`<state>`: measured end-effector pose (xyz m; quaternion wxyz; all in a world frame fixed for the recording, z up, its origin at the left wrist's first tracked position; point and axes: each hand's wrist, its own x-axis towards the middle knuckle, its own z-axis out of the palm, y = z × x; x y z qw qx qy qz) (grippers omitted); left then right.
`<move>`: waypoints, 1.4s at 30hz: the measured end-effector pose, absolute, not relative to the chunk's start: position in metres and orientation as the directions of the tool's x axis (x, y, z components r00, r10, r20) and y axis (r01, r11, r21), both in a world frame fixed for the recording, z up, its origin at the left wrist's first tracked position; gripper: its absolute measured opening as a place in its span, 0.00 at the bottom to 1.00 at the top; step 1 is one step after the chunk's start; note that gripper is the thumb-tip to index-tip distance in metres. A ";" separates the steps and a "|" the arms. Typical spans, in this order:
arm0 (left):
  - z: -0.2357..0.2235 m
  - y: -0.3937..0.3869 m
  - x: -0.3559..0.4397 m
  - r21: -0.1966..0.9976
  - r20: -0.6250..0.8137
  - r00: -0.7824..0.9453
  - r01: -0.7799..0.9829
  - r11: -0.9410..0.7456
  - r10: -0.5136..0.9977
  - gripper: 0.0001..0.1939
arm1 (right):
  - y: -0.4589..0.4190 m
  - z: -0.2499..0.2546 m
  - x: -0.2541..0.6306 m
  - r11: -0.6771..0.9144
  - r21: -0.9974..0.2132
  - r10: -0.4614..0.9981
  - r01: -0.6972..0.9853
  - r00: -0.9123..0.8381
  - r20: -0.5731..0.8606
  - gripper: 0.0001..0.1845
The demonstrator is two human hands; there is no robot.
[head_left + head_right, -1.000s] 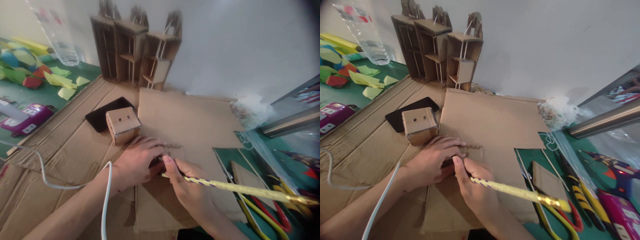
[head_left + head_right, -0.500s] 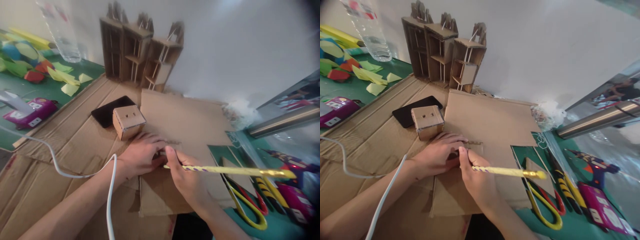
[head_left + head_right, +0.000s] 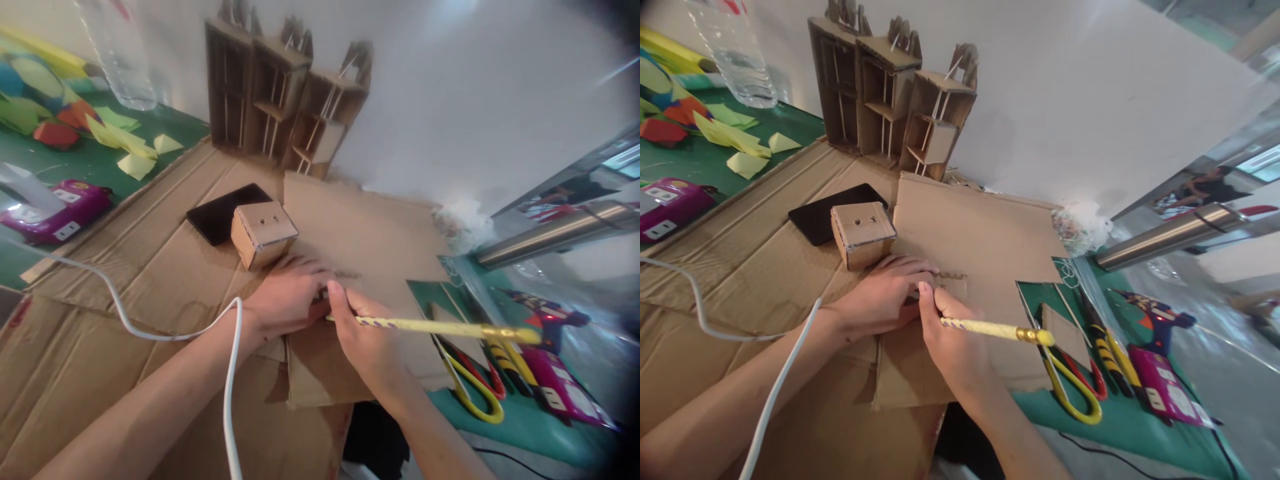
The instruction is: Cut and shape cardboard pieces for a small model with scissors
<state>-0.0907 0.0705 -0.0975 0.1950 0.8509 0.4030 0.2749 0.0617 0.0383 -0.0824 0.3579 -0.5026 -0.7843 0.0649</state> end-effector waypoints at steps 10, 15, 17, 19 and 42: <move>-0.099 0.069 -0.092 0.560 0.331 0.511 0.570 -0.601 0.793 0.08 | 0.034 -0.079 0.057 0.460 -0.485 0.843 0.743 -0.194 0.501 0.24; -0.099 0.070 -0.092 0.559 0.324 0.522 0.568 -0.605 0.789 0.07 | 0.034 -0.079 0.056 0.468 -0.452 0.843 0.760 -0.229 0.487 0.25; -0.099 0.070 -0.092 0.560 0.322 0.519 0.569 -0.601 0.792 0.08 | 0.034 -0.079 0.056 0.460 -0.489 0.849 0.741 -0.206 0.486 0.24; -0.099 0.070 -0.092 0.562 0.319 0.516 0.572 -0.597 0.795 0.08 | 0.033 -0.079 0.056 0.448 -0.499 0.855 0.742 -0.191 0.483 0.25; -0.097 0.070 -0.092 0.555 0.313 0.522 0.577 -0.599 0.793 0.09 | 0.036 -0.083 0.056 0.419 -0.532 0.871 0.735 -0.161 0.464 0.26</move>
